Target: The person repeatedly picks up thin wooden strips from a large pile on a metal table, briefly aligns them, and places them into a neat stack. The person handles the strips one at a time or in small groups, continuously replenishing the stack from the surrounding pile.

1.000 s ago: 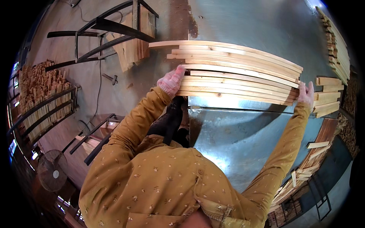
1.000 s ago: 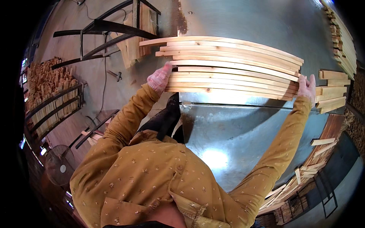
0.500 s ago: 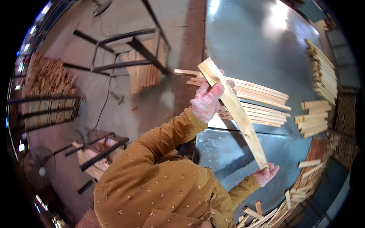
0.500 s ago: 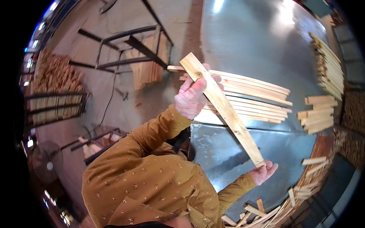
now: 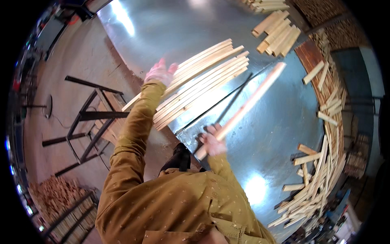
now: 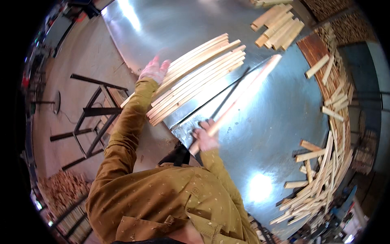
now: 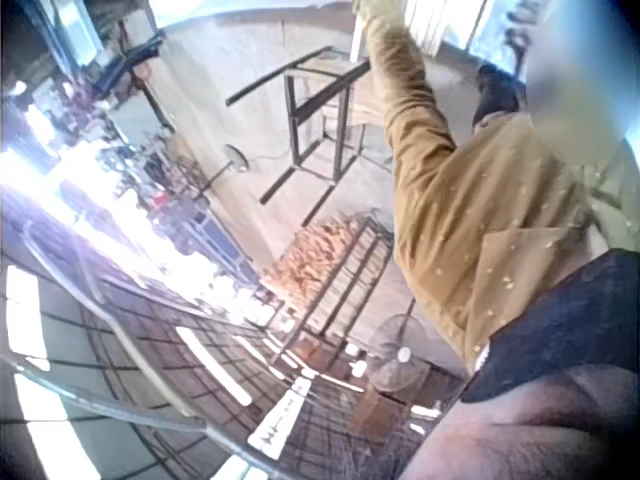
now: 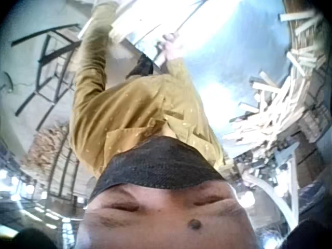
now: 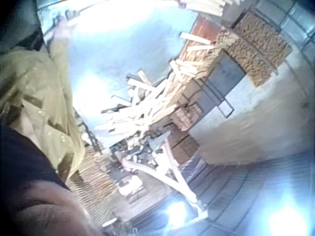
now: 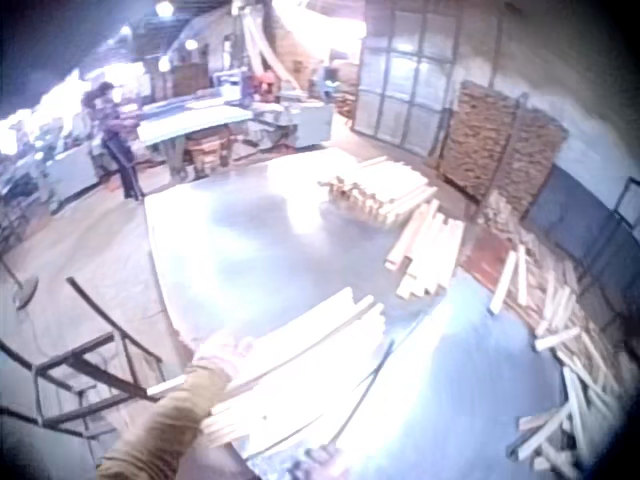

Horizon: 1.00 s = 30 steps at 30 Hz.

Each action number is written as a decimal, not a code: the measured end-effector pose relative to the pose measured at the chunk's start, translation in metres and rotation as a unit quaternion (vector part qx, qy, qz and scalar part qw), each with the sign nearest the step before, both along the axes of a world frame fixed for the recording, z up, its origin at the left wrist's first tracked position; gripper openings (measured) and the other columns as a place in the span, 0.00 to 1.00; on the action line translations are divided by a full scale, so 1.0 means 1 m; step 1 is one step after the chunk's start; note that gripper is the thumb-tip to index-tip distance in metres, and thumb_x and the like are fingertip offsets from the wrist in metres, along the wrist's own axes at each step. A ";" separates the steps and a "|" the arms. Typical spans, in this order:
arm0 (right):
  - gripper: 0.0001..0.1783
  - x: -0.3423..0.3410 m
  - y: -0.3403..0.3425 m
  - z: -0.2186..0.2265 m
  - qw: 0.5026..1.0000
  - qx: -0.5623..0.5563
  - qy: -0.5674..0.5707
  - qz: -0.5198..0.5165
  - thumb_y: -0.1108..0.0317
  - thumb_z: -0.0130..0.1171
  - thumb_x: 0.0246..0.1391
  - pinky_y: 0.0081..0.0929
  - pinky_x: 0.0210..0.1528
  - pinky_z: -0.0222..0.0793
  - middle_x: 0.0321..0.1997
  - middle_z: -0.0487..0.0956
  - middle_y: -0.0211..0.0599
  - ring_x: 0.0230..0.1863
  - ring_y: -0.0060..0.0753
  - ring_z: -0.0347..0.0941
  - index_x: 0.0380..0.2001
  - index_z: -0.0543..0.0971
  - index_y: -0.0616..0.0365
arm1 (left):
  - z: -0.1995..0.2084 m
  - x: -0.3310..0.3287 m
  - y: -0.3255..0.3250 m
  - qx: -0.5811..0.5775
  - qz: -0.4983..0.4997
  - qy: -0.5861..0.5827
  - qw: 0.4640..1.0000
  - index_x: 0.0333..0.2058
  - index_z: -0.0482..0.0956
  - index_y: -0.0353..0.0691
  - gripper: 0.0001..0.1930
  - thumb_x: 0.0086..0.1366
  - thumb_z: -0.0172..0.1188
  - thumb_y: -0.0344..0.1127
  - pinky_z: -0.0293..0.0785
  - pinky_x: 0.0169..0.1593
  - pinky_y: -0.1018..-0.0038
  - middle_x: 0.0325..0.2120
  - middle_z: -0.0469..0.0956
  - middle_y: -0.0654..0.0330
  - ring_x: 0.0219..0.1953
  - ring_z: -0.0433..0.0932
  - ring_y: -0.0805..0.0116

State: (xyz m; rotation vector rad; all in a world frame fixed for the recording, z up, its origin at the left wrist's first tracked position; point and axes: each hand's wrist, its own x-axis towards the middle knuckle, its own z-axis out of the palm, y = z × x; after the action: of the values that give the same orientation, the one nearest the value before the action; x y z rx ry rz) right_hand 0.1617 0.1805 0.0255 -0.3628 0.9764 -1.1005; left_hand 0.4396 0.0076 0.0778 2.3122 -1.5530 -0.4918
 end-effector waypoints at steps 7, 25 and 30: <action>0.24 0.097 -0.062 -0.019 0.998 0.043 0.039 0.020 0.84 0.52 0.55 0.30 0.35 0.75 0.47 0.73 0.39 0.39 0.37 0.76 0.54 0.61 0.59 | -0.029 0.026 0.021 0.065 -0.089 0.051 0.993 0.65 0.62 0.39 0.36 0.70 0.42 0.61 0.62 0.65 0.60 0.60 0.68 0.43 0.62 0.66 0.43; 0.37 -0.062 -0.008 0.085 0.673 0.012 0.502 0.542 0.40 0.54 0.57 0.35 0.54 0.70 0.50 0.79 0.55 0.52 0.46 0.77 0.56 0.74 0.62 | -0.032 -0.241 0.085 0.355 -0.346 0.051 0.867 0.68 0.54 0.41 0.36 0.68 0.48 0.55 0.70 0.58 0.60 0.61 0.67 0.45 0.58 0.72 0.49; 0.22 -0.137 -0.087 0.049 0.750 -0.182 0.629 0.097 0.61 0.58 0.59 0.28 0.42 0.74 0.34 0.81 0.39 0.35 0.32 0.77 0.54 0.76 0.58 | 0.017 -0.193 0.086 0.128 -0.302 0.030 0.944 0.67 0.56 0.36 0.40 0.65 0.54 0.57 0.69 0.61 0.58 0.61 0.69 0.48 0.60 0.72 0.53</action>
State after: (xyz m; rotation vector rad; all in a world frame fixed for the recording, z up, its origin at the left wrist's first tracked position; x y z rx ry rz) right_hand 0.0246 0.0936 0.0745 -1.6378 1.8238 -0.7517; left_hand 0.2466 0.0938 0.0943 1.9163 -2.2806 -0.9456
